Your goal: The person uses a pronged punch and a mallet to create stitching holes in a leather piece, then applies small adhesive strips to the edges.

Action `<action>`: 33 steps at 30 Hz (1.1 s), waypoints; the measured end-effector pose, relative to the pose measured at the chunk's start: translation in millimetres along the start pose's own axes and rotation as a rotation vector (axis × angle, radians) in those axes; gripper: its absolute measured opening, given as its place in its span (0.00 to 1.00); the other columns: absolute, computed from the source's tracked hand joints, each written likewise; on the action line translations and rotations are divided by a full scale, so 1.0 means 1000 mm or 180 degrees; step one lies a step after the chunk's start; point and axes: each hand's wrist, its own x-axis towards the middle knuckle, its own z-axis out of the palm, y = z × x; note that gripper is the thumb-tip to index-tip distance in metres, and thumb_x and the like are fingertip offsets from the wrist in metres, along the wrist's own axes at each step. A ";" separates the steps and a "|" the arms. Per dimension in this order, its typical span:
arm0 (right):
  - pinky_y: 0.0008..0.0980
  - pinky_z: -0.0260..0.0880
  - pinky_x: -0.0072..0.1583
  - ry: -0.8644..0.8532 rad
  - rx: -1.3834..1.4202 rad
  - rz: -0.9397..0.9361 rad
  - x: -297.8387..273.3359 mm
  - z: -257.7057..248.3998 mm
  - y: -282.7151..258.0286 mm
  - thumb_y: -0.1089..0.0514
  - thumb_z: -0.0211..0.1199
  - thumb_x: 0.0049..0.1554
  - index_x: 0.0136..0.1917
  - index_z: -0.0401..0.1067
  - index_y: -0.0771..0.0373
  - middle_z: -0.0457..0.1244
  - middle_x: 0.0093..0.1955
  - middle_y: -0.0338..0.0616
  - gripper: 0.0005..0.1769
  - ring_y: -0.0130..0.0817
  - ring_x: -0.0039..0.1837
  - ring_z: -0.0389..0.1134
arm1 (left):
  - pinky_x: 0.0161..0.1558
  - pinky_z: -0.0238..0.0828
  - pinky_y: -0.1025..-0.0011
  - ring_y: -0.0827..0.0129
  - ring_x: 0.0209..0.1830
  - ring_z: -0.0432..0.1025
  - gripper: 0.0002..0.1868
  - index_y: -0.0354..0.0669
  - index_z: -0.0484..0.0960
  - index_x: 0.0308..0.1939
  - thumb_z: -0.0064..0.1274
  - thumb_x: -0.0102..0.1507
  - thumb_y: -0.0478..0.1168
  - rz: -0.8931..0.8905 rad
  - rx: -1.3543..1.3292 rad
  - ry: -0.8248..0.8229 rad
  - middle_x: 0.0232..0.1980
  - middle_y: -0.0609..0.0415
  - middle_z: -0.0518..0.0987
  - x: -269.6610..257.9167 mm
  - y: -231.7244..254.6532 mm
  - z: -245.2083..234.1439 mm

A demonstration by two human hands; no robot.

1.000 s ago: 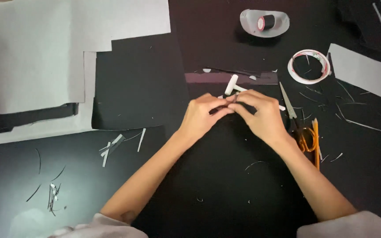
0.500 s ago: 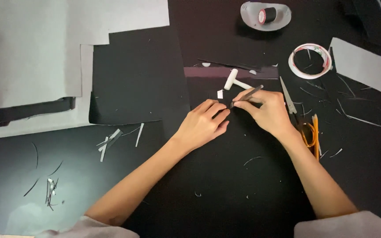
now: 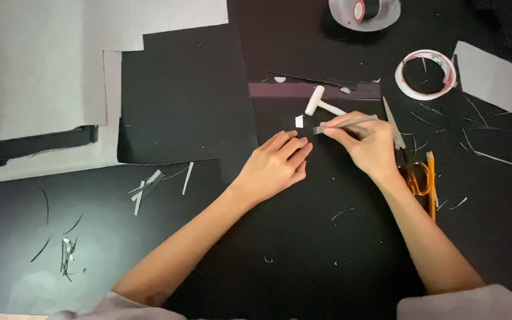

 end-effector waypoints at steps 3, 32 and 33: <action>0.37 0.77 0.56 0.0007 -0.0178 -0.0083 -0.001 0.000 0.002 0.71 0.74 0.56 0.48 0.80 0.68 0.73 0.45 0.53 0.07 0.40 0.54 0.76 | 0.60 0.76 0.61 0.56 0.57 0.75 0.15 0.37 0.86 0.50 0.56 0.62 0.38 -0.0014 -0.0090 -0.0085 0.49 0.48 0.81 0.001 0.001 -0.007; 0.28 0.75 0.61 -0.0275 -0.0550 -0.0082 0.012 -0.002 -0.014 0.70 0.72 0.55 0.45 0.80 0.69 0.72 0.50 0.52 0.03 0.37 0.55 0.76 | 0.66 0.75 0.50 0.47 0.61 0.73 0.13 0.28 0.84 0.55 0.58 0.67 0.29 -0.0348 -0.0714 -0.0601 0.58 0.41 0.78 0.019 -0.002 -0.035; 0.28 0.75 0.61 -0.0277 -0.0549 -0.0075 0.012 -0.002 -0.014 0.70 0.72 0.55 0.45 0.80 0.69 0.72 0.50 0.52 0.03 0.37 0.55 0.76 | 0.66 0.75 0.50 0.47 0.61 0.73 0.13 0.28 0.84 0.55 0.58 0.67 0.29 -0.0351 -0.0719 -0.0606 0.58 0.41 0.78 0.019 -0.002 -0.034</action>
